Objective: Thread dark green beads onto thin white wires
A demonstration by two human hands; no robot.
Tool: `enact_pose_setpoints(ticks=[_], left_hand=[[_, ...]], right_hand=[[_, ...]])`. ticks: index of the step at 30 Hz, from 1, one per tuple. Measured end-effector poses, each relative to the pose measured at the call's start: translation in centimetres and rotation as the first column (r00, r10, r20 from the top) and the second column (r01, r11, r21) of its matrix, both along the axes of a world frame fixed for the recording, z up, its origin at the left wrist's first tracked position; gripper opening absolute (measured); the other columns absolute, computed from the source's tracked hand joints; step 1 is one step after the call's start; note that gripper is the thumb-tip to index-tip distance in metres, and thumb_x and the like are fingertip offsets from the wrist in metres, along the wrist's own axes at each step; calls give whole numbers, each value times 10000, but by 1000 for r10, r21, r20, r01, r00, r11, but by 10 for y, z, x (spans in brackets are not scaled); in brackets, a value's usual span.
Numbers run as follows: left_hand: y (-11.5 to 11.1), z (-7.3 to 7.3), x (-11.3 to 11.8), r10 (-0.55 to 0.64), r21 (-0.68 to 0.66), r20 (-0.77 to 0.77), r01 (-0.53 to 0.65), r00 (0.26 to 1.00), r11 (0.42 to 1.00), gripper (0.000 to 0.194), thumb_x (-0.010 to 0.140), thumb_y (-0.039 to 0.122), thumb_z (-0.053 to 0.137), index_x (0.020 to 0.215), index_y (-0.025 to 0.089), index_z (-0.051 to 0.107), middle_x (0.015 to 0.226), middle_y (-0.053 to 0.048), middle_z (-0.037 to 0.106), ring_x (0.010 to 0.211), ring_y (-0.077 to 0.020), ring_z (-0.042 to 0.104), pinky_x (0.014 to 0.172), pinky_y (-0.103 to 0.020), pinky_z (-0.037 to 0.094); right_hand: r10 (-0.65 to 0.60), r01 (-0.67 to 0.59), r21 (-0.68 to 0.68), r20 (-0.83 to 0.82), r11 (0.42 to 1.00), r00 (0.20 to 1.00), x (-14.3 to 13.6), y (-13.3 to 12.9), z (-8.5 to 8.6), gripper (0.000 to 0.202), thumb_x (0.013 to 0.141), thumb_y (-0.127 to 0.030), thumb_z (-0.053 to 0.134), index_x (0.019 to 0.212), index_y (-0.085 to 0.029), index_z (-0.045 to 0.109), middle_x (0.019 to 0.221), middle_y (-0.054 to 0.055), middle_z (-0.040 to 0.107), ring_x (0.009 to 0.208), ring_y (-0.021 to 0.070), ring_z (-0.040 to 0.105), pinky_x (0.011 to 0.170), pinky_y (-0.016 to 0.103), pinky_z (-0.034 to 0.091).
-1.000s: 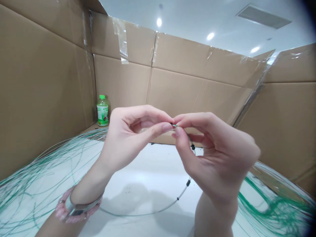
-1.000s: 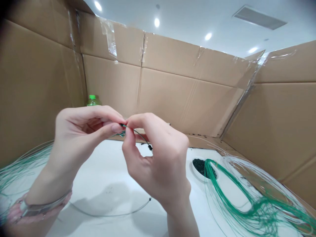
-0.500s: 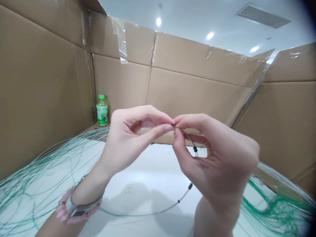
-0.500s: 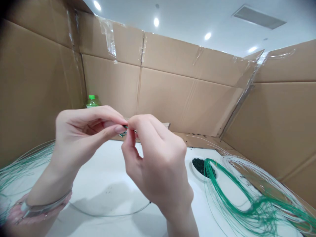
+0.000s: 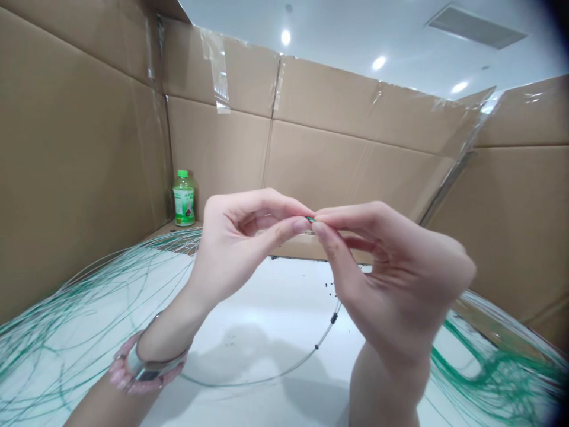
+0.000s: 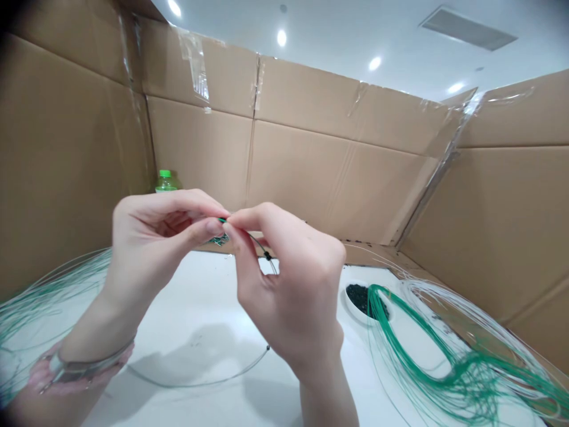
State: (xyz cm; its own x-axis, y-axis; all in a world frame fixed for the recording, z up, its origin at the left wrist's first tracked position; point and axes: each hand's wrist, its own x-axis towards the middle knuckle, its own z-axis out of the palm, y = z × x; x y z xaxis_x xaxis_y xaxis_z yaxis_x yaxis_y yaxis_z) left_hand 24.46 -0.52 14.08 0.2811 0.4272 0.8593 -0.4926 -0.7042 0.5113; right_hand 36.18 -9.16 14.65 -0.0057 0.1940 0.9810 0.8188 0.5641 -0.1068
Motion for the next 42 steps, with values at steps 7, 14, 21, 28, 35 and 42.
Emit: enact_pose_setpoints(ticks=[7,14,21,28,35,42], left_hand=[[-4,-2,3,49,3,9,-49,999,999,99,764,150,687,815,226,721,767,22,708,691,-87,662,564,-137,540],[-3,-2,5,154,16,38,-155,987,988,56,767,191,690,806,225,713,739,20,703,650,-93,654,531,-157,535],[-2,-2,6,122,15,71,-123,990,992,57,780,181,673,798,219,711,730,21,676,652,-86,625,503,-167,496],[-2,-1,4,14,-22,57,-13,998,1000,76,795,185,659,802,238,713,720,20,663,619,-79,607,466,-173,464],[-1,0,4,-32,-42,61,34,998,999,83,782,175,672,804,237,724,722,39,689,635,-79,647,527,-161,525],[-4,-1,5,-26,-13,110,28,994,1000,110,794,146,653,809,233,719,709,40,676,621,-75,646,554,-174,551]], right_hand=[[122,-122,5,-70,992,990,2,2,1,220,675,7,679,808,-167,664,709,-22,676,628,89,629,602,181,568],[62,-62,-12,-21,998,998,2,2,4,147,729,-30,661,785,-165,647,686,-21,675,634,98,639,622,196,576],[29,-29,-18,-6,999,1000,1,2,3,124,732,-46,660,762,-164,639,664,-48,660,607,71,607,617,186,568],[148,-150,-29,-71,988,986,-2,6,2,165,748,-30,644,777,-192,646,670,-48,658,614,82,626,585,185,559],[254,-263,-35,-157,964,954,-3,12,1,163,791,-44,605,795,-204,633,666,-46,657,624,93,659,554,181,560],[262,-276,-53,-184,960,947,-5,11,0,144,767,-41,633,796,-183,636,670,-46,658,623,86,656,537,166,561]])
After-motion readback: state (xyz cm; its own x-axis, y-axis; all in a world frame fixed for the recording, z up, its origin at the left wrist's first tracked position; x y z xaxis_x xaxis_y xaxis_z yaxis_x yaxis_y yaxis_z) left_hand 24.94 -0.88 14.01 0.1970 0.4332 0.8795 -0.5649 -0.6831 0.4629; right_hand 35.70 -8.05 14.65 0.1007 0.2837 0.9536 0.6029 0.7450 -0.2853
